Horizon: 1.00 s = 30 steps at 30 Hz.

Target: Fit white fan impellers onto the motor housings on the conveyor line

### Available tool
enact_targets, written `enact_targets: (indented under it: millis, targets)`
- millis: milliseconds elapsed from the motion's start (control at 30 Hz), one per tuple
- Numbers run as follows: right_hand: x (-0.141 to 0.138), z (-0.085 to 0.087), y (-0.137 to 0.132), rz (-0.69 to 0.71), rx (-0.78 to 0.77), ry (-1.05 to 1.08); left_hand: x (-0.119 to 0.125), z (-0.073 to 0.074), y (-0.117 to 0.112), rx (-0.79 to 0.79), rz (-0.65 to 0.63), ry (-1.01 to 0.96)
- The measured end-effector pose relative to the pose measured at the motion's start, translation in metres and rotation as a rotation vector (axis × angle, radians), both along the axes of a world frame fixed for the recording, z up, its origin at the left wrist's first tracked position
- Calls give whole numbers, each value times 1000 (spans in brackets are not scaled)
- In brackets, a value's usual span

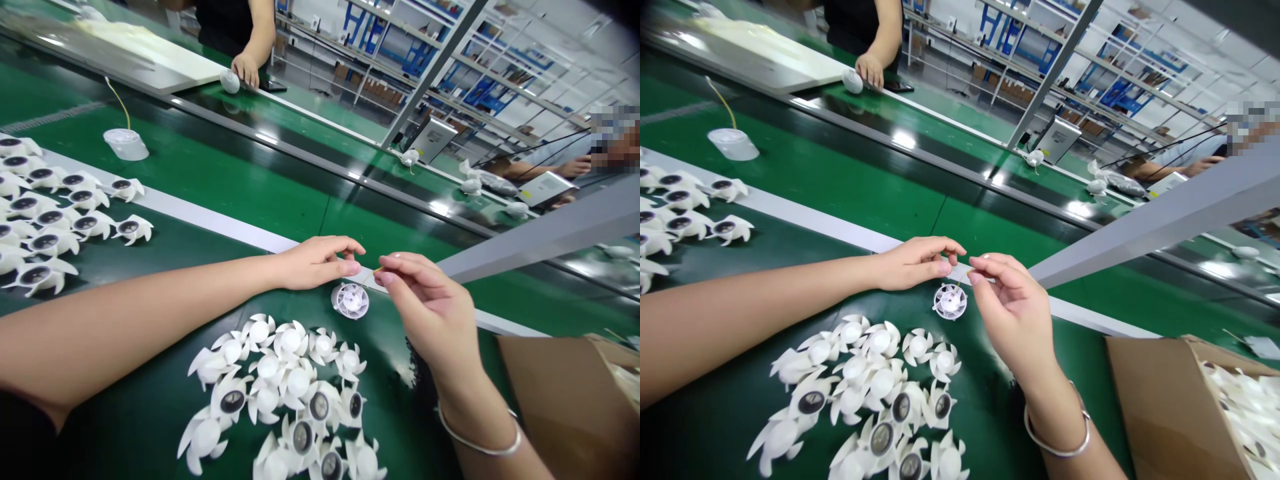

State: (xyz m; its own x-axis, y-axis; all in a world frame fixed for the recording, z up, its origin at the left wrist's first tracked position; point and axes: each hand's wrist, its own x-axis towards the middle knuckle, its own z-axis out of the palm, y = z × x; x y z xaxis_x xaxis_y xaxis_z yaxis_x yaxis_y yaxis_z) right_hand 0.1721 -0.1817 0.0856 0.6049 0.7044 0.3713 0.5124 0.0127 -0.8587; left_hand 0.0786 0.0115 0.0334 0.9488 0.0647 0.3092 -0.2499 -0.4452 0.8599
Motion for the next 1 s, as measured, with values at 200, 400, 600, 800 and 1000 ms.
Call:
enact_targets:
  millis: [200, 400, 600, 800, 1000]
  targets:
    - [5, 2, -2, -102, -34, -46, 0, 0, -1, -15, 4, 37]
    - [8, 1, -1, -176, -40, -82, -1, 0, -1, -10, 0, 55]
    - [13, 2, -5, -226, -122, -104, -1, -2, -3, 132, -6, 51]
    - [20, -3, -4, -98, -248, -44, -2, -1, -8, 284, 13, 120]
    - [24, -10, -7, 103, -528, 69, -4, 2, -12, 345, 15, 68]
